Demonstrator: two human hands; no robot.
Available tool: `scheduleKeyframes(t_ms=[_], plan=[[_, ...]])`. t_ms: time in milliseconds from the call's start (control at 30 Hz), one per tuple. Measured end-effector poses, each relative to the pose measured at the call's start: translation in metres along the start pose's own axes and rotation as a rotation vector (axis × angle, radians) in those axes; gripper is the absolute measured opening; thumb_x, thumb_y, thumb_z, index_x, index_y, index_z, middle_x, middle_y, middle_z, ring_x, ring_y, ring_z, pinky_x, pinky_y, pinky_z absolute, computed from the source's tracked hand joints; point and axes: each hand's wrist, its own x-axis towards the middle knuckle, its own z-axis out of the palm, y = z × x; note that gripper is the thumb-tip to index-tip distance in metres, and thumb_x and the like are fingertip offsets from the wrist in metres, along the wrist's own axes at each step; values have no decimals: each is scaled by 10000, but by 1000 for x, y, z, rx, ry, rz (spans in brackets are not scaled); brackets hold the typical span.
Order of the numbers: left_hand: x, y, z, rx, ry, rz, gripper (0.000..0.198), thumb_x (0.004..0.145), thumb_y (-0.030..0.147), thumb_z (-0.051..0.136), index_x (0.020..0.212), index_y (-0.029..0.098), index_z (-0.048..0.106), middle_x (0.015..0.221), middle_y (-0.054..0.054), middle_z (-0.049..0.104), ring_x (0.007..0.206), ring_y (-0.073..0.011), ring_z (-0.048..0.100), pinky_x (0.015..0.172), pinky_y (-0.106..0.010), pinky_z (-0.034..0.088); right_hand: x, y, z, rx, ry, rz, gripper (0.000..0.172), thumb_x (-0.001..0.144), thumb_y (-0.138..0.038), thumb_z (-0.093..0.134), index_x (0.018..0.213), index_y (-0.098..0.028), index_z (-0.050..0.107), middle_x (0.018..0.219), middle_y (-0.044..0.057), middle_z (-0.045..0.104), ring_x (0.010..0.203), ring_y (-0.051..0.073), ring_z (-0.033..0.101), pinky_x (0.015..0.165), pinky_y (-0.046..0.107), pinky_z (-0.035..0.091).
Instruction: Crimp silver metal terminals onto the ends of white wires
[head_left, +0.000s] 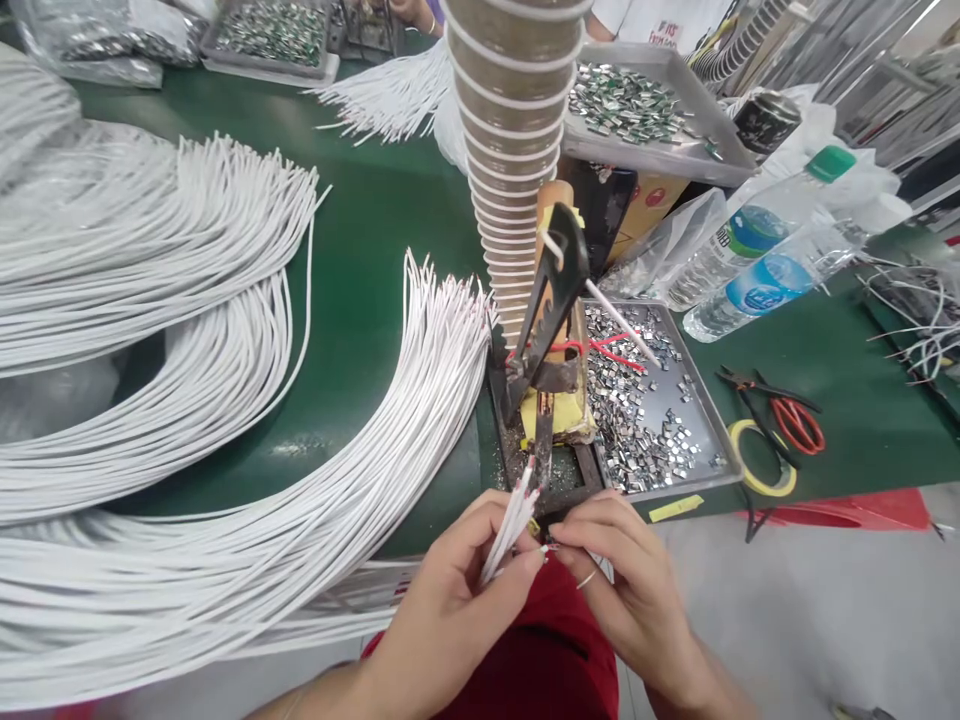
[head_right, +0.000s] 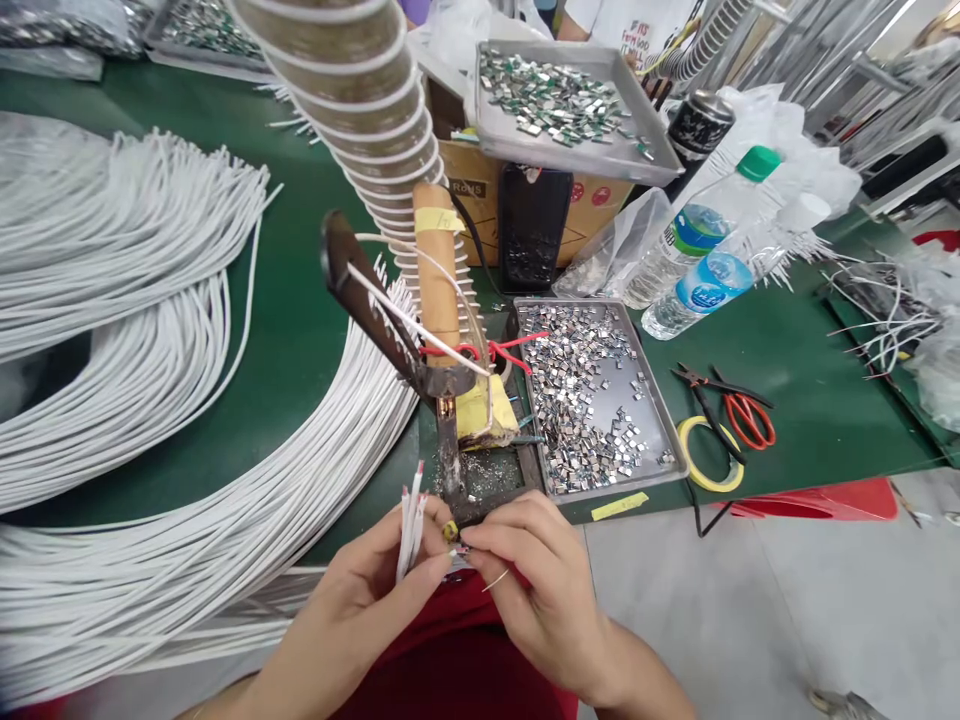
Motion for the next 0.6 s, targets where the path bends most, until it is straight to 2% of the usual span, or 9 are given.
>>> scheduleKeyframes(t_ms=[233, 333, 467, 600], plan=[[2, -3, 2, -92, -3, -123, 139, 963, 319, 681, 873, 219, 646, 933, -12, 686, 849, -182, 581, 826, -274, 518, -3, 1, 0, -46, 31, -6, 275, 981, -34, 638, 1166, -230, 694, 961, 25, 720, 834, 158, 679, 769, 301, 578], [1, -5, 2, -95, 7, -120, 137, 964, 315, 678, 871, 223, 637, 928, -14, 695, 854, -188, 594, 814, -279, 519, -2, 0, 1, -62, 28, -20, 284, 977, -13, 629, 1164, -219, 686, 965, 19, 704, 843, 151, 659, 790, 306, 557], [2, -5, 1, -122, 14, -93, 142, 955, 274, 685, 834, 216, 636, 976, -26, 726, 899, -196, 634, 874, -291, 532, -2, -2, 1, -130, 57, -32, 283, 973, -21, 640, 1172, -216, 692, 962, 19, 647, 878, 164, 596, 804, 324, 522], [7, -3, 0, -146, 34, -95, 164, 941, 254, 709, 798, 209, 644, 968, -20, 739, 865, -179, 631, 857, -272, 532, -4, -2, 1, -211, 32, -29, 363, 1003, -15, 552, 1285, -206, 678, 1008, 35, 590, 922, 165, 593, 844, 322, 550]])
